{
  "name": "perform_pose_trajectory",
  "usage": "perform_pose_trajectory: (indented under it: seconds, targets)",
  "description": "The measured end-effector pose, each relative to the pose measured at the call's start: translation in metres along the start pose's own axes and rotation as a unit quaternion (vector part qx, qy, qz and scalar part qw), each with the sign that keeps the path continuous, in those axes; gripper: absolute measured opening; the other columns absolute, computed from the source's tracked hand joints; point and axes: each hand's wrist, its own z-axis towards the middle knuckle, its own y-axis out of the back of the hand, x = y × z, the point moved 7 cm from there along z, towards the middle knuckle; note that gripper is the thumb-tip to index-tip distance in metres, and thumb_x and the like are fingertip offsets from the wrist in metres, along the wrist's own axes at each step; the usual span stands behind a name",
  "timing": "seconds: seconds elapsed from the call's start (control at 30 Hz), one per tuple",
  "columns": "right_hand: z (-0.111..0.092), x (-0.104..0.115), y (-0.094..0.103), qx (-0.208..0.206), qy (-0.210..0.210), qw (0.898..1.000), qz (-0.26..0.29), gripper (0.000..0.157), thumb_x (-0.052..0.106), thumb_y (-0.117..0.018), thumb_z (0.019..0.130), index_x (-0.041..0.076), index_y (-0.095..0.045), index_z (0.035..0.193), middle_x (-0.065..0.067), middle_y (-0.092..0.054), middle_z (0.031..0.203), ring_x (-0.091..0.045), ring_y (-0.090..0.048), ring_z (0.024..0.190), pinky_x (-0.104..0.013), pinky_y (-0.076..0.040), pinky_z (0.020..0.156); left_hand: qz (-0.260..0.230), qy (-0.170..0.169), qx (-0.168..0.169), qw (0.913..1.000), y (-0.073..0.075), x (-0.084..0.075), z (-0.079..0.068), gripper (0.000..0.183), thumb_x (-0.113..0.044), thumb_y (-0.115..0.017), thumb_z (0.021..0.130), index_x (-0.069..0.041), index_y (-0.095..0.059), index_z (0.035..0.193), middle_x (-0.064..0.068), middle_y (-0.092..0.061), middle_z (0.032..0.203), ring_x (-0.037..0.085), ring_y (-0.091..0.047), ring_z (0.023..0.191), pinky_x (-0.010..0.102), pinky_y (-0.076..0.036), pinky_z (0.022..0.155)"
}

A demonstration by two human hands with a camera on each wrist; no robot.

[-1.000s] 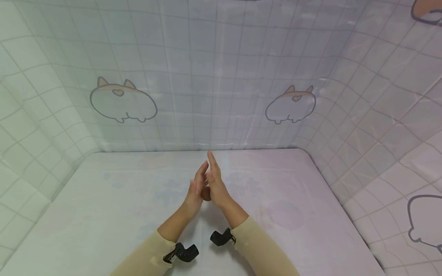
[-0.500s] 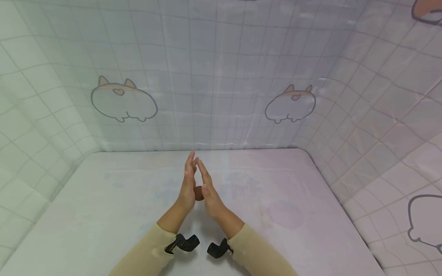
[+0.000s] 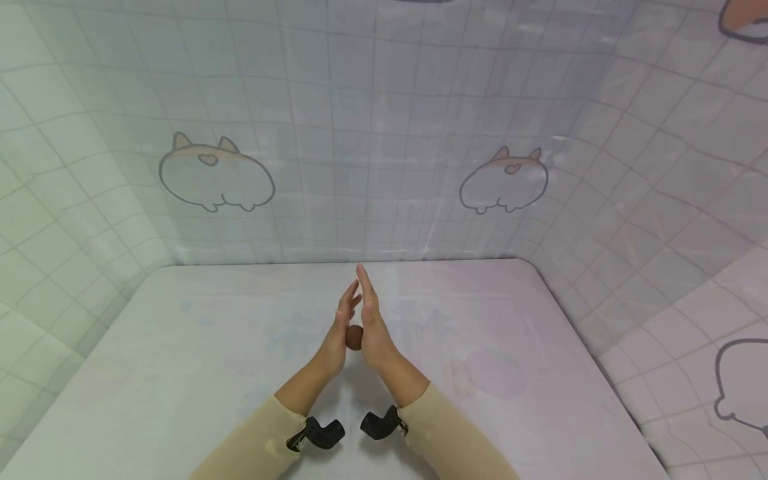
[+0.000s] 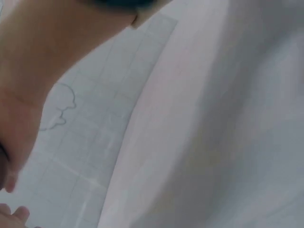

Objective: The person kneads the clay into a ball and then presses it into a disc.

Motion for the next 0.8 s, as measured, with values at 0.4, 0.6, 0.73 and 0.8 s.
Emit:
perform_pose_trajectory:
  seconds: [0.4, 0.6, 0.73, 0.8]
  targets:
    - [-0.003, -0.023, -0.002, 0.05, -0.034, 0.998, 0.012, 0.085, 0.075, -0.005, 0.097, 0.021, 0.003, 0.162, -0.001, 0.006, 0.168, -0.025, 0.002, 0.153, -0.063, -0.002, 0.116, -0.022, -0.077, -0.007, 0.9968, -0.006, -0.024, -0.005, 0.083, -0.067, -0.002, 0.101, -0.012, 0.001, 0.162, 0.008, 0.005, 0.168, 0.033, -0.003, 0.152, 0.067, -0.002, 0.114]
    - [-0.01, -0.015, -0.015, 0.073, 0.025, 0.997, 0.007, 0.086, 0.071, -0.005, 0.1, 0.012, 0.002, 0.162, -0.008, 0.002, 0.168, -0.028, 0.0, 0.153, -0.061, -0.005, 0.117, -0.007, -0.056, -0.056, 0.9969, 0.009, -0.023, 0.003, 0.085, -0.073, -0.005, 0.097, -0.018, 0.003, 0.162, 0.001, 0.006, 0.167, 0.031, -0.001, 0.152, 0.066, -0.003, 0.114]
    - [-0.012, -0.004, -0.022, 0.08, 0.049, 0.995, 0.032, 0.083, 0.067, -0.006, 0.102, 0.011, 0.002, 0.162, -0.009, 0.001, 0.168, -0.029, 0.0, 0.153, -0.063, -0.004, 0.116, -0.003, -0.037, -0.076, 0.9964, 0.018, -0.019, 0.008, 0.086, -0.077, -0.006, 0.095, -0.025, 0.002, 0.162, -0.004, 0.006, 0.167, 0.028, -0.006, 0.153, 0.067, -0.005, 0.114]
    - [-0.012, 0.002, -0.023, 0.078, 0.06, 0.994, 0.044, 0.082, 0.067, -0.006, 0.102, 0.011, 0.002, 0.162, -0.014, 0.001, 0.167, -0.03, -0.001, 0.153, -0.063, -0.004, 0.116, -0.005, -0.027, -0.087, 0.9958, 0.023, -0.015, 0.01, 0.085, -0.077, -0.007, 0.095, -0.027, -0.001, 0.162, -0.005, 0.004, 0.167, 0.028, -0.008, 0.152, 0.067, -0.007, 0.114]
